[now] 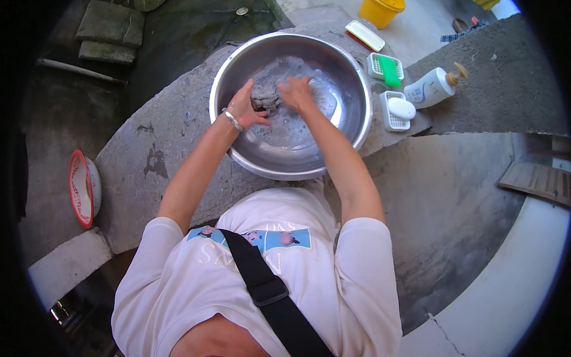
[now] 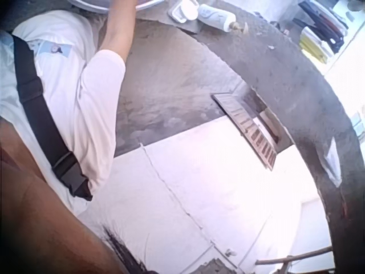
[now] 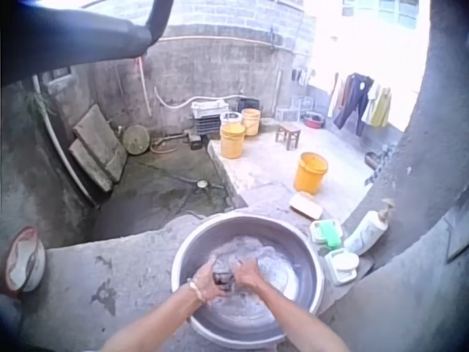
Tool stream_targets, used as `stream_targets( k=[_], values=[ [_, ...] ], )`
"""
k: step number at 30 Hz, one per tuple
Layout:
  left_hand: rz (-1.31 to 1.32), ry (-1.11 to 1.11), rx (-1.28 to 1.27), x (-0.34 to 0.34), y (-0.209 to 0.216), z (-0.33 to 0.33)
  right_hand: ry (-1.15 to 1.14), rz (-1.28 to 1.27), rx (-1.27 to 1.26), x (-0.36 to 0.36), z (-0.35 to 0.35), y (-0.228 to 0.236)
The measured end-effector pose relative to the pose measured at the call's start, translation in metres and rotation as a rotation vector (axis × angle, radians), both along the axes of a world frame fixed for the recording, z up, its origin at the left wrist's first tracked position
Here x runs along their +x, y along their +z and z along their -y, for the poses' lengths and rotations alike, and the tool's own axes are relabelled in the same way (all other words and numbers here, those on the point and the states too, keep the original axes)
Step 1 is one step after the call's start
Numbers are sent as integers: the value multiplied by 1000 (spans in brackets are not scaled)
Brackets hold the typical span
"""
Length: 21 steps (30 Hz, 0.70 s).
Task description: The person washes a grey cloth by hand in a metal basin filled with soapy water. They repeatedly scrub, wring, and submerge the cloth, then transfer the basin to a different location and continue rinsing the cloth.
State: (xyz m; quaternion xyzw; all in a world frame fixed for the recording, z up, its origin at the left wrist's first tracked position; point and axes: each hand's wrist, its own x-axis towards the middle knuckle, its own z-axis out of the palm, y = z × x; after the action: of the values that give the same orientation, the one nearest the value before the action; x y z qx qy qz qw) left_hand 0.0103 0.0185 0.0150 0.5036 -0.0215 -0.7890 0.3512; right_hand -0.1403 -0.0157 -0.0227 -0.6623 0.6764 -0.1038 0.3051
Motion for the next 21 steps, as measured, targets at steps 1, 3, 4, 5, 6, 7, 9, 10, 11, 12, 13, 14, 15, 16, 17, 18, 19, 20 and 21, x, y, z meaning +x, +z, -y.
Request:
stream_targets(
  k=[1,3,4,5,6,7,9,10,11,12,13,14,15,16,17,18,19,20,21],
  values=[
    [-48,-8,-9,-1,0,0,-49,188,9,8,-5,-4],
    [-139,-14,-29,3,-3,2,-77,422,-38,32,-22,10],
    [-264,-57,49,10,-25,8,-49,464,-124,42,-34,22],
    [-298,-58,-53,15,-31,8,-10,504,-152,50,-47,46],
    [-331,-69,-154,19,-36,7,19,544,-182,56,-60,77],
    [-361,-78,-258,20,-38,5,51,586,-214,62,-71,96],
    [-494,-124,-308,17,-15,-5,61,573,-424,77,-85,108],
    [-643,-126,-327,18,-21,-6,72,566,-527,82,-88,110],
    [-793,-125,-350,20,-30,-8,56,530,-565,81,-86,105],
    [-582,-85,-443,19,-37,-11,34,492,-604,80,-79,93],
    [-504,-67,-395,16,-42,-10,13,454,-642,78,-71,82],
    [-422,-53,-341,10,-38,-11,-9,438,-669,77,-65,75],
    [-342,-32,-296,2,-29,-10,-20,422,-701,74,-55,70],
    [-262,-10,-251,-7,-19,-10,-30,405,-732,70,-44,64],
    [-182,3,-204,-17,-9,-9,-21,339,-737,60,-29,54],
    [-100,18,-158,-25,-1,-7,-11,274,-740,48,-12,41],
    [-17,38,-113,-27,3,-7,3,212,-742,40,2,34],
    [-156,47,-170,-26,-10,-4,-46,230,-697,40,10,31],
    [-111,26,-167,-27,-5,-3,-106,233,-648,34,15,28]
  ],
)
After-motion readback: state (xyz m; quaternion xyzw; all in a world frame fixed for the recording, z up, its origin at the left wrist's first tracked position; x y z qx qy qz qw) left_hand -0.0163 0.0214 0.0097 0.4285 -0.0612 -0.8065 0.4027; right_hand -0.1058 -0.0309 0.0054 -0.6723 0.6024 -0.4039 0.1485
